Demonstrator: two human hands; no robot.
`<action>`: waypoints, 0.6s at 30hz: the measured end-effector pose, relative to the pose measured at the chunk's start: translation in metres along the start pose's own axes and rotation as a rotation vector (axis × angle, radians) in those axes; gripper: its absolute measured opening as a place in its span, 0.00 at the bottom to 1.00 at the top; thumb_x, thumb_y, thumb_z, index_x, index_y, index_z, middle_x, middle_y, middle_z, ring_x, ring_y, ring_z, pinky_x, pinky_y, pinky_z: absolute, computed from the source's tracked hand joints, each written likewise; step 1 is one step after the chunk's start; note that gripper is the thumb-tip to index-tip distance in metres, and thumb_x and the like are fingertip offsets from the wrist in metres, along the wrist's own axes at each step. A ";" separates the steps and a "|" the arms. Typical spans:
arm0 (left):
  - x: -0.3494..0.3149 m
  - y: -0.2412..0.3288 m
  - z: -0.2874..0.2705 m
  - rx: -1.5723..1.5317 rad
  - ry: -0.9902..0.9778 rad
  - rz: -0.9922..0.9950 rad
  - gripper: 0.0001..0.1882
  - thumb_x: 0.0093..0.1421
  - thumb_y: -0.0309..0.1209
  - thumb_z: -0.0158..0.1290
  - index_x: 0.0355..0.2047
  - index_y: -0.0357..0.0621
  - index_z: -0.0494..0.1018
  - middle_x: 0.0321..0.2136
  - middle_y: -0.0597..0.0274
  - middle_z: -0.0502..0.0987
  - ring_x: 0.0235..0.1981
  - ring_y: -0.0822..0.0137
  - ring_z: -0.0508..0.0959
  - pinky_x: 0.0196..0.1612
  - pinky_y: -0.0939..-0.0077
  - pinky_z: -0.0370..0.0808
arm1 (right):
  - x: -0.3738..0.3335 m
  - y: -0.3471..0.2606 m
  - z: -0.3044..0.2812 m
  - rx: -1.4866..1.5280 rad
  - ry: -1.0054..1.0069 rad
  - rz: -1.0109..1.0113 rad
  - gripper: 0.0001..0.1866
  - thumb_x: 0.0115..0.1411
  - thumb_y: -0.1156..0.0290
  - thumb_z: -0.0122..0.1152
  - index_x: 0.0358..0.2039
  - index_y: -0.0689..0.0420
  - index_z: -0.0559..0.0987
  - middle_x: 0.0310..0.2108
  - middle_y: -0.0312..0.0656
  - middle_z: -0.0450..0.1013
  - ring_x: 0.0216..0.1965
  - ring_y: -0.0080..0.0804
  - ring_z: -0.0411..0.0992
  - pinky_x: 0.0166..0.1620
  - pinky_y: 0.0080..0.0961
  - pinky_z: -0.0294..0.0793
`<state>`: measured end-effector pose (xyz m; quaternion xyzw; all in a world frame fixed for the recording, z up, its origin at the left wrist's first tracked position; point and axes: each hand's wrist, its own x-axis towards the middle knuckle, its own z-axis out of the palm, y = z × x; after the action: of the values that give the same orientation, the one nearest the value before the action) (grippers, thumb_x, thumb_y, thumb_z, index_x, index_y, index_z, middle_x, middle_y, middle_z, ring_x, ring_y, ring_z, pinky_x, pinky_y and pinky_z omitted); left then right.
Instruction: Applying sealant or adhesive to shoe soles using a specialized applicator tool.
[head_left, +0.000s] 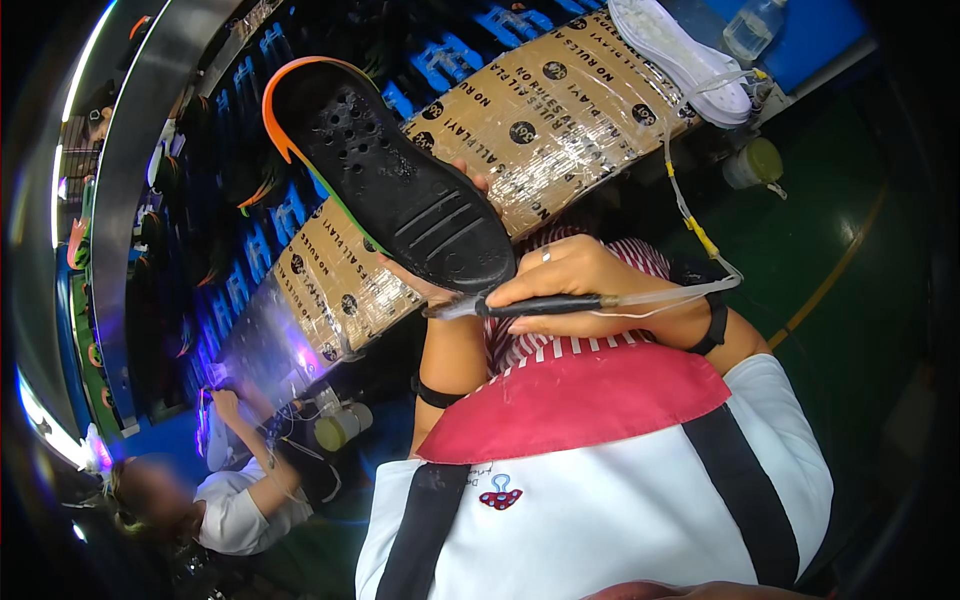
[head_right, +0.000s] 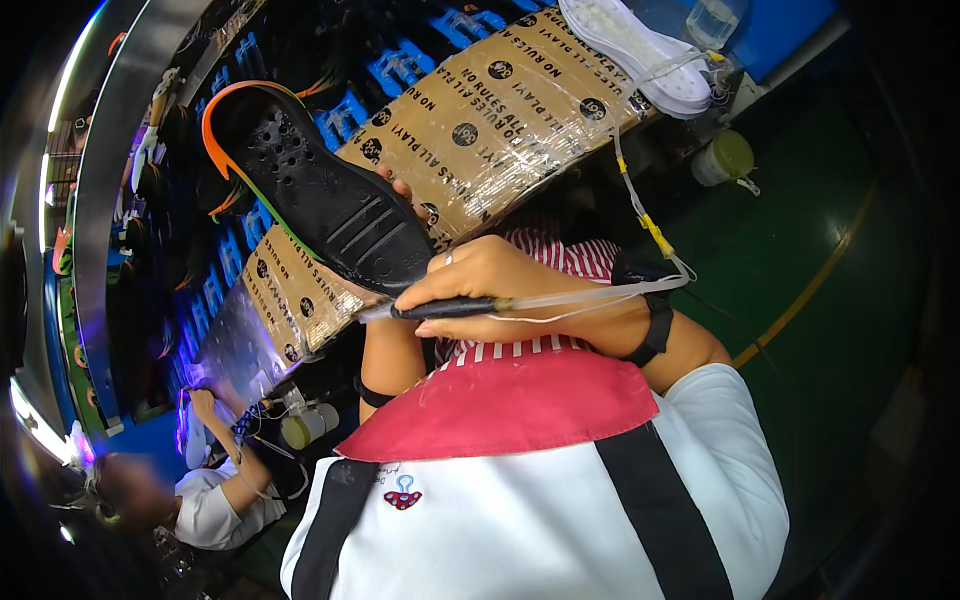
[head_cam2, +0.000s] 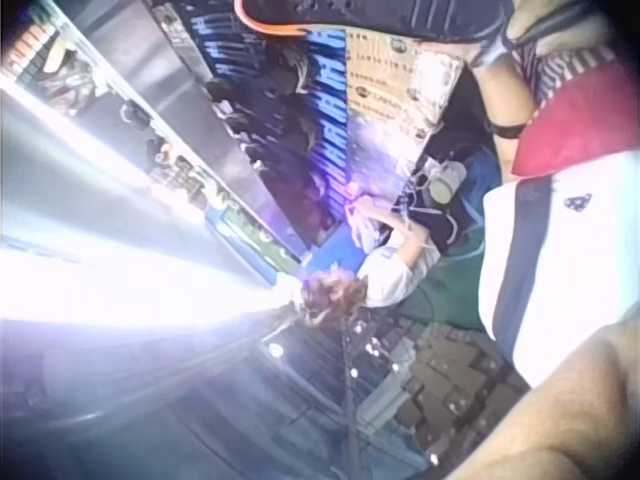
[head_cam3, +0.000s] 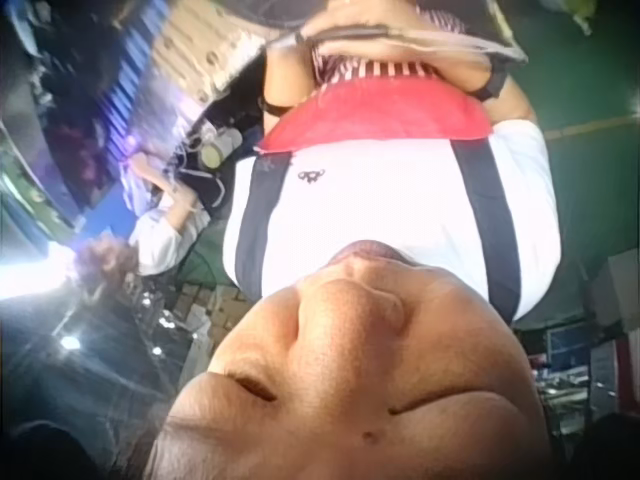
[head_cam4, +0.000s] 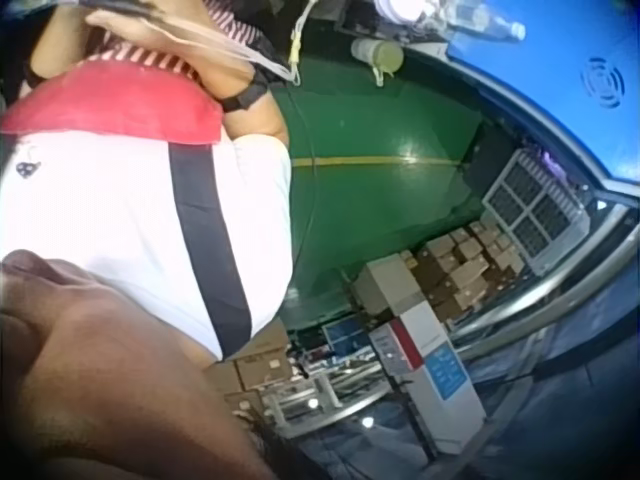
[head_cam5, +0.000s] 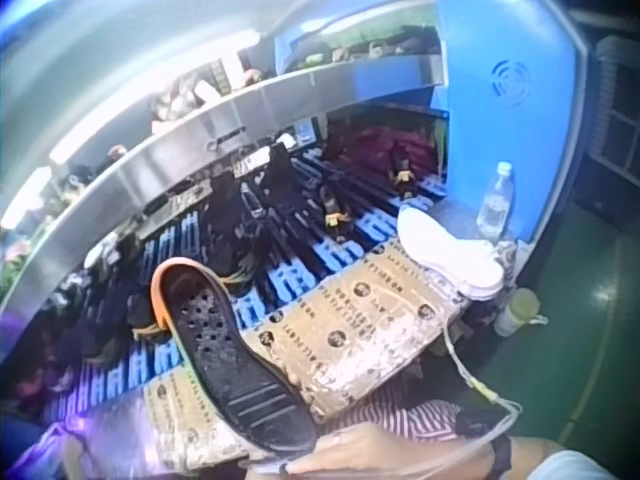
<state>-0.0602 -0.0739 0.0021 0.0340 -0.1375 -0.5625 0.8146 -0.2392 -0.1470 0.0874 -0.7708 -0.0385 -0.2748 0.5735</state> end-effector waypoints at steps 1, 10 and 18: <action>0.001 0.004 -0.004 0.045 -0.052 -0.006 0.54 0.46 0.62 0.55 0.63 0.42 0.47 0.58 0.36 0.55 0.56 0.38 0.61 0.53 0.47 0.69 | 0.000 -0.002 -0.001 0.028 0.019 0.008 0.14 0.49 0.73 0.67 0.38 0.59 0.79 0.24 0.45 0.73 0.24 0.36 0.72 0.29 0.25 0.70; 0.001 0.007 0.025 0.062 -0.037 0.001 0.55 0.46 0.70 0.46 0.63 0.44 0.47 0.56 0.30 0.57 0.53 0.34 0.64 0.51 0.46 0.70 | -0.006 0.003 -0.007 0.088 -0.145 0.013 0.14 0.48 0.73 0.67 0.38 0.58 0.79 0.23 0.43 0.73 0.23 0.35 0.72 0.28 0.24 0.69; -0.004 0.027 0.009 0.436 0.136 -0.009 0.58 0.44 0.69 0.50 0.63 0.39 0.44 0.56 0.27 0.54 0.52 0.33 0.65 0.50 0.44 0.70 | -0.010 0.005 -0.011 -0.061 -0.182 0.033 0.14 0.49 0.72 0.67 0.37 0.58 0.80 0.24 0.43 0.74 0.24 0.34 0.72 0.28 0.24 0.70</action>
<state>-0.0390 -0.0596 0.0159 0.2475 -0.2005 -0.5194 0.7930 -0.2501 -0.1556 0.0806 -0.8103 -0.0693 -0.1949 0.5482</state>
